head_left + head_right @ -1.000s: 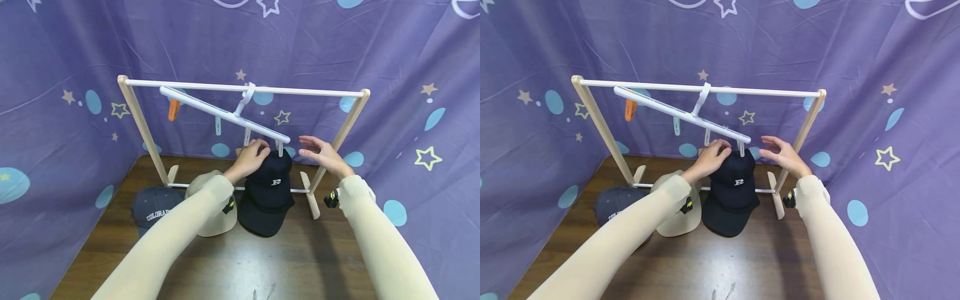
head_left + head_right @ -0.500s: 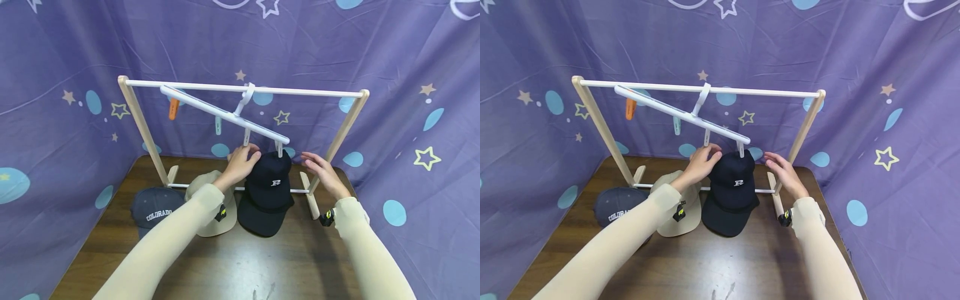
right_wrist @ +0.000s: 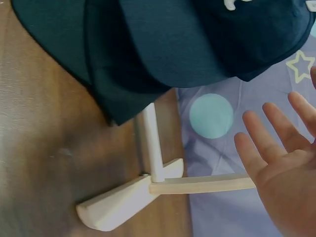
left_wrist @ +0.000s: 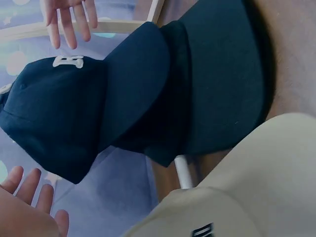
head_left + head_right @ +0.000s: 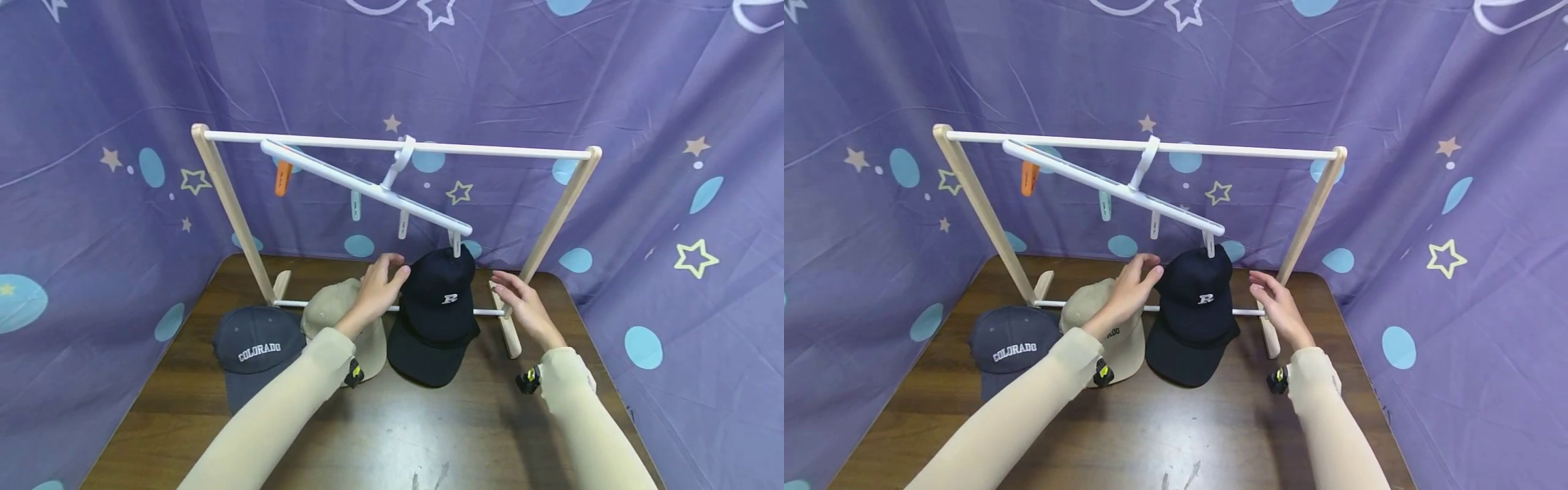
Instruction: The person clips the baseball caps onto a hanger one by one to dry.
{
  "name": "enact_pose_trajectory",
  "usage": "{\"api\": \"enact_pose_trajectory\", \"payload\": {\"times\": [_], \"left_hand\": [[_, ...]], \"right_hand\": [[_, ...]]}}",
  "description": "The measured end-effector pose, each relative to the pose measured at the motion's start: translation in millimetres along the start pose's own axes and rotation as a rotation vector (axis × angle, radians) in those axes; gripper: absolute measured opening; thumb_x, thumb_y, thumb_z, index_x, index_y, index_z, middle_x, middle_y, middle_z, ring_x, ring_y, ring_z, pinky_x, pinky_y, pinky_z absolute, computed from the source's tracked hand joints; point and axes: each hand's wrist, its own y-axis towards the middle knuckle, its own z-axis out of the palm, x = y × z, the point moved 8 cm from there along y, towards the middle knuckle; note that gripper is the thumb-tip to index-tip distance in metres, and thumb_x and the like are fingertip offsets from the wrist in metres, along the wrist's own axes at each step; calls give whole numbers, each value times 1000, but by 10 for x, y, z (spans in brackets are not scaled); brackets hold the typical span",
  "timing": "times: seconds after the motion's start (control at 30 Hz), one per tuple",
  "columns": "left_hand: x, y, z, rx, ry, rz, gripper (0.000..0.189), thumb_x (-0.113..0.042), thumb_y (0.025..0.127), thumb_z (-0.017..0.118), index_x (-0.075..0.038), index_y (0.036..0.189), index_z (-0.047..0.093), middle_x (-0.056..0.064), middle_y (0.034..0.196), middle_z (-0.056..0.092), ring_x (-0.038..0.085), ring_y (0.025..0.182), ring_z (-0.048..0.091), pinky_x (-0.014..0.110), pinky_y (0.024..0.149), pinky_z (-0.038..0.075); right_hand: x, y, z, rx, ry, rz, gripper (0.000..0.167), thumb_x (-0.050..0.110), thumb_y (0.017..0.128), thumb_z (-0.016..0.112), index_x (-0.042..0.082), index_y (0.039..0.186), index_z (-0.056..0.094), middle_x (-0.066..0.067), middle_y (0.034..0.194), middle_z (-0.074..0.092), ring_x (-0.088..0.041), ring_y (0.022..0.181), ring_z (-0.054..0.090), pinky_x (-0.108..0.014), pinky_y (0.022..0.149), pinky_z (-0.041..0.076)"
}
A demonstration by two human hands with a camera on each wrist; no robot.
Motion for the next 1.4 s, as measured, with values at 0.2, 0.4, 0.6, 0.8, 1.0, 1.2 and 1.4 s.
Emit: {"api": "enact_pose_trajectory", "payload": {"times": [0.2,0.4,0.6,0.8,1.0,1.2,1.4], "left_hand": [[130,-160,93,-15,-109,-37,51,-35,111,54,-4,150,49,15,149,55,35,139,51,52,118,36],[315,-325,185,-58,-198,-123,60,-36,109,56,-3,156,40,19,154,48,37,140,50,50,118,39],[490,-470,319,-41,-255,-188,70,-42,106,59,-2,159,35,22,155,46,41,141,48,55,117,40],[599,-632,467,16,-247,-193,76,-39,100,69,2,156,38,25,154,48,43,140,49,56,117,39],[711,-786,619,37,-122,-228,77,-30,90,78,7,150,45,27,147,52,44,137,50,56,115,40],[798,-905,738,68,-12,-272,81,-28,88,80,6,152,45,27,151,49,47,144,41,58,118,35],[796,-930,803,103,38,-268,81,-28,90,78,5,155,43,30,157,42,47,149,35,59,120,33]], "right_hand": [[-147,-100,116,-19,7,13,48,15,112,54,-4,155,48,-27,152,55,-43,139,53,-9,101,40],[-297,-222,235,-37,11,54,49,12,110,58,-4,155,47,-29,151,54,-48,138,53,-10,97,43],[-432,-296,347,-37,20,92,48,6,108,58,-5,154,47,-30,152,53,-50,136,55,-13,95,46],[-559,-333,434,-62,-75,138,45,1,106,58,-5,150,52,-30,148,57,-45,134,59,-28,103,48],[-684,-369,575,-67,-100,200,45,0,103,59,-9,147,52,-31,148,56,-48,133,59,-53,110,47],[-752,-374,698,-41,-91,255,48,3,104,58,-8,150,50,-30,153,52,-49,139,54,-58,114,44],[-792,-379,752,-37,-91,279,51,3,104,59,-8,152,47,-32,154,51,-49,139,53,-59,115,41]]}}
